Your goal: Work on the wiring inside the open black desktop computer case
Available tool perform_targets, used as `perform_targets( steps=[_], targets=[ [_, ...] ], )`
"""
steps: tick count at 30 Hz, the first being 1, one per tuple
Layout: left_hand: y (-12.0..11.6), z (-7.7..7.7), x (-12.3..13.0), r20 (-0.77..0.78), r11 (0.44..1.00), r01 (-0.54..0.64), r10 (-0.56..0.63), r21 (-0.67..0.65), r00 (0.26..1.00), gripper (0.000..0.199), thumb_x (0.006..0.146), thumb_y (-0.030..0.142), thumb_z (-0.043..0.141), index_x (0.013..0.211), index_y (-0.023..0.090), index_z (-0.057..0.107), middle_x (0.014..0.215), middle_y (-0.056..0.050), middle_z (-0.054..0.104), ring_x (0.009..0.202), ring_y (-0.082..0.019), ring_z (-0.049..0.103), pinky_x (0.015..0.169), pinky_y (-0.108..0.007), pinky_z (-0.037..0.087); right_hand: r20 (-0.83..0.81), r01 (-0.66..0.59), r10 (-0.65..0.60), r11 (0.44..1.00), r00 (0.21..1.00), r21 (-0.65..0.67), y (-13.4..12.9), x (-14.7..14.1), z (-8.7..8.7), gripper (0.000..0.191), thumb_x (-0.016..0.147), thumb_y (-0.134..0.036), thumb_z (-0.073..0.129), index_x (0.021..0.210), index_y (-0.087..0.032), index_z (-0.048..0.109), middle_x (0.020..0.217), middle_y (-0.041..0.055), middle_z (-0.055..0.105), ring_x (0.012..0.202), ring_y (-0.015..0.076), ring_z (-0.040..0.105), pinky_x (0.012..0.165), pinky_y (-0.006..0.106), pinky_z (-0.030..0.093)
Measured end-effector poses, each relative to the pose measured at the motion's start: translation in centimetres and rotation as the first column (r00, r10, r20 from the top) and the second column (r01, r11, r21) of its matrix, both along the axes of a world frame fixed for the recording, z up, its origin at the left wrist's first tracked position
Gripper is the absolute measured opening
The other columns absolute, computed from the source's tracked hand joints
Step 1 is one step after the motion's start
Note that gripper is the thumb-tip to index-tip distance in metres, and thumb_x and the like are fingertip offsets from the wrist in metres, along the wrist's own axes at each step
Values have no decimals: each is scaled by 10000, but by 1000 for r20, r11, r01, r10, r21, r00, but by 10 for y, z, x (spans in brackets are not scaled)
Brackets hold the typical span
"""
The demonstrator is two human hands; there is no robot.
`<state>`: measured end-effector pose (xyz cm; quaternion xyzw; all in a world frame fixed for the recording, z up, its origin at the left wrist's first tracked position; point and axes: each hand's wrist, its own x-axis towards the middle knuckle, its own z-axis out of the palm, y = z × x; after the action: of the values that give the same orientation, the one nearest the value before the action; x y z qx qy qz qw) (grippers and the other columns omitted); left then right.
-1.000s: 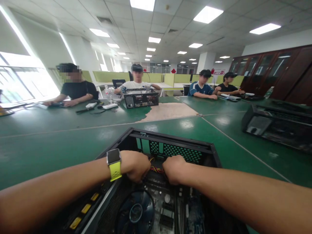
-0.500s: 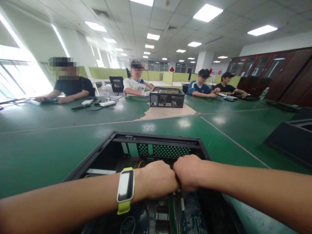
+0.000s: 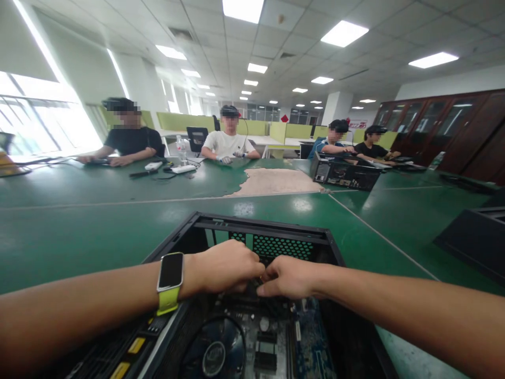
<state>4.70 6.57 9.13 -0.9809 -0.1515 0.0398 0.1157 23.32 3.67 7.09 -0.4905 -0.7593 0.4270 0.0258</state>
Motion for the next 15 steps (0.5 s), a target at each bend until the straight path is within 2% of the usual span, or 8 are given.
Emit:
perform_targets(
  steps=[2,5,7,8,10,12,13,15],
  targets=[
    [-1,2,-6,39,999,-43,42,23,998,117,855,238,571,962,193,583,770,-34,681,652,-201,656,484,-264,431,-27,-8,5,996,1000,-91,12,-3,-8,199,721,-364,647,701,-171,606,594,-60,453,555,101,400,507,221,320],
    [-6,10,-10,21,997,-5,3,78,1000,84,902,193,495,915,173,575,810,-47,652,648,-169,643,527,-251,463,-159,-54,28,985,987,-162,25,-2,-9,280,690,-390,694,875,-189,634,776,-42,570,700,119,509,612,218,400],
    [-10,14,-10,13,996,-8,7,91,1000,108,904,177,483,910,157,589,876,-73,641,702,-177,651,578,-258,493,-222,-146,110,977,969,-153,29,-2,-7,296,683,-382,702,901,-189,650,821,-36,607,767,130,546,696,226,423],
    [-12,15,-9,21,995,-56,55,85,998,114,895,173,495,951,148,592,907,-87,640,729,-192,657,598,-271,508,-197,-186,159,975,967,-125,29,-4,-6,291,677,-401,706,863,-182,659,786,-34,613,752,138,557,702,231,429],
    [-16,12,-3,-8,970,-242,243,11,970,224,831,186,592,1048,129,587,953,-116,652,782,-240,668,632,-312,534,32,-207,206,978,978,7,26,-12,-8,362,659,-511,704,760,-166,667,682,-14,611,674,166,572,650,257,444],
    [-18,5,9,-168,891,-445,427,-88,889,282,766,174,661,1040,118,625,961,-143,677,831,-279,673,682,-349,546,373,-232,131,943,918,239,21,-26,-13,429,661,-584,684,723,-160,681,665,31,634,649,207,598,607,284,452],
    [-19,2,17,-262,849,-514,472,-121,842,244,750,160,673,990,117,659,947,-153,691,852,-289,673,707,-359,546,501,-267,75,908,862,323,18,-34,-16,417,685,-571,675,733,-157,693,698,62,657,671,228,617,609,295,458],
    [-19,-2,33,-383,804,-577,493,-141,781,130,743,127,673,868,122,709,906,-160,712,869,-298,673,734,-368,544,631,-341,30,861,775,378,11,-48,-20,313,743,-456,663,786,-149,712,782,112,687,729,252,641,634,309,476]
  ],
)
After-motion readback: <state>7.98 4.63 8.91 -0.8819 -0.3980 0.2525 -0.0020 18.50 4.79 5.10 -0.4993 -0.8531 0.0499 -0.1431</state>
